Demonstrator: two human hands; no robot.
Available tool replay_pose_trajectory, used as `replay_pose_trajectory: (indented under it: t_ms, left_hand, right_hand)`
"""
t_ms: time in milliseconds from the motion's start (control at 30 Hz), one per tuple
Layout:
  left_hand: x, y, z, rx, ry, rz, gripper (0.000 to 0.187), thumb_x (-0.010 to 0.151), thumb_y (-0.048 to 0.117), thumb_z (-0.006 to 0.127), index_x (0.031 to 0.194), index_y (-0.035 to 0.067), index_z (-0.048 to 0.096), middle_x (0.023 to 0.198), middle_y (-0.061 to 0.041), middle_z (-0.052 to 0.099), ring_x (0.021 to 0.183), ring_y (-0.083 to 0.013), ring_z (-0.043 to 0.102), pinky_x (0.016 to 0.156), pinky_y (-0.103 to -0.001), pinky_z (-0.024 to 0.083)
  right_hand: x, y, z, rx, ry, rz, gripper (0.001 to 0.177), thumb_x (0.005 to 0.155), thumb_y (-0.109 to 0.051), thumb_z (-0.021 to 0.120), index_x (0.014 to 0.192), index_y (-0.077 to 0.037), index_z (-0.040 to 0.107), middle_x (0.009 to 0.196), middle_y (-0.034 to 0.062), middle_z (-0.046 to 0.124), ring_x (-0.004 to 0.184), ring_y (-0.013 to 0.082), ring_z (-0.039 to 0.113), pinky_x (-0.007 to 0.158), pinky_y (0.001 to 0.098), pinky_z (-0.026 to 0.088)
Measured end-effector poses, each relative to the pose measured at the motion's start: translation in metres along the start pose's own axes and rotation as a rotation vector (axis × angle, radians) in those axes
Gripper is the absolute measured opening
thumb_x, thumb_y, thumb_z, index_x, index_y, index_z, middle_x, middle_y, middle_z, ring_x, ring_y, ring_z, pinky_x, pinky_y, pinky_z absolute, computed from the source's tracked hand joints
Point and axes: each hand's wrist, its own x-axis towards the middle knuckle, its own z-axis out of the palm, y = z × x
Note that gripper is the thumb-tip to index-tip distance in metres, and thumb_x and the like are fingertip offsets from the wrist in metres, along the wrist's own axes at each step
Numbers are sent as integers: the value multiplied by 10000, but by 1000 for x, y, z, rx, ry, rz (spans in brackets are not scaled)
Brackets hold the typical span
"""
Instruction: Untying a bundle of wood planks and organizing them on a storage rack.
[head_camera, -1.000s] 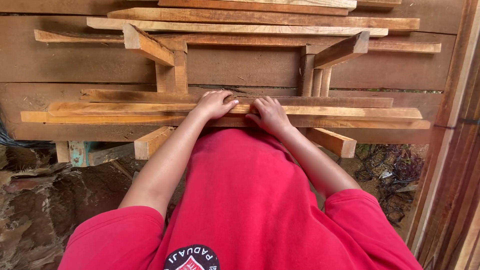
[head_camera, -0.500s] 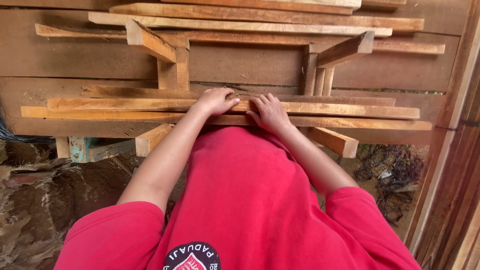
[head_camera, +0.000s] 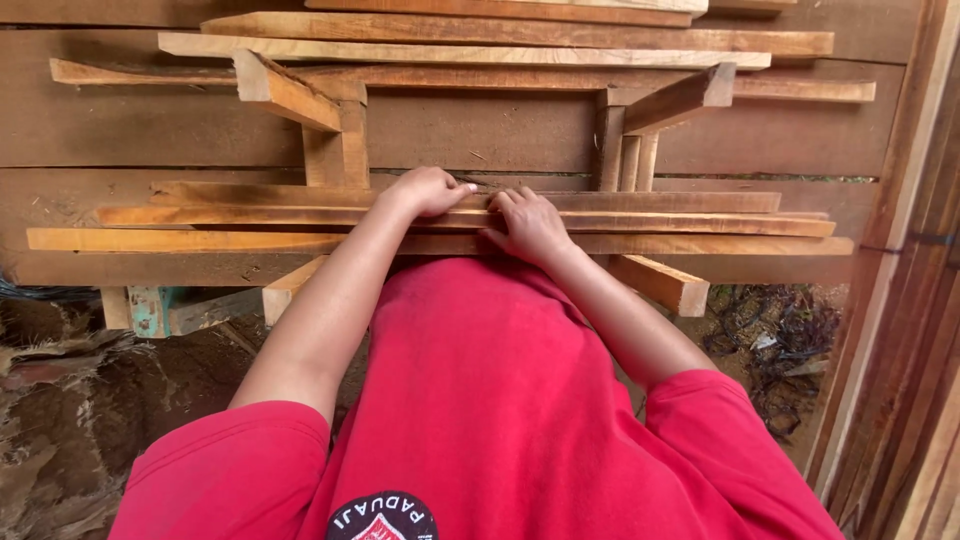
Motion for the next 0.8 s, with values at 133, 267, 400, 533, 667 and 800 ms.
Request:
replay_pose_trajectory:
  t_ms: [133, 267, 400, 533, 667, 800]
  left_hand:
    - [-4, -2, 6, -14, -6, 0, 559, 924, 671, 435, 1165, 301, 778, 1224, -103, 744, 1276, -337, 620, 1072, -470, 494]
    - [-21, 6, -12, -47, 14, 28, 540, 924, 639, 455, 1187, 288, 770, 1227, -111, 741, 1267, -351, 621, 1060, -489, 499]
    - [-15, 0, -5, -50, 36, 34, 508, 923, 622, 486, 1198, 297, 762, 1232, -95, 740, 1263, -341, 624, 1057, -481, 504]
    - [-29, 9, -13, -67, 30, 48, 501, 931, 586, 495, 1211, 266, 759, 1252, -121, 730, 1274, -364, 612, 1069, -496, 494]
    - [-23, -2, 1, -79, 70, 77, 488, 929, 574, 523, 1218, 257, 756, 1228, -100, 741, 1235, -359, 638, 1048, -501, 503]
    - [-18, -7, 4, -88, 91, 99, 490, 926, 549, 539, 1240, 235, 746, 1242, -107, 735, 1232, -370, 639, 1049, -514, 499]
  right_hand:
    - [-9, -2, 0, 149, -39, 51, 339, 920, -446, 718, 1078, -157, 638, 926, 81, 697, 979, 298, 686, 845, 436, 541]
    - [-3, -1, 7, 75, 49, -55, 431, 789, -425, 829, 1114, -204, 652, 1024, 18, 658, 1005, 252, 631, 809, 398, 539]
    - [-8, -10, -7, 35, 105, -69, 368, 883, -440, 768, 1159, -202, 710, 1103, 9, 621, 1063, 232, 586, 817, 373, 532]
    - [-12, 5, -6, 38, 52, -67, 359, 933, -460, 701, 1182, -202, 715, 1096, 30, 642, 1055, 252, 602, 848, 399, 537]
    - [-17, 2, 2, 67, 28, -71, 490, 882, -575, 718, 1199, -202, 698, 1131, 22, 613, 1066, 256, 589, 847, 393, 525]
    - [-19, -5, -10, -23, 92, -79, 461, 888, -595, 699, 1176, -234, 714, 1143, -6, 583, 1106, 227, 548, 902, 371, 462]
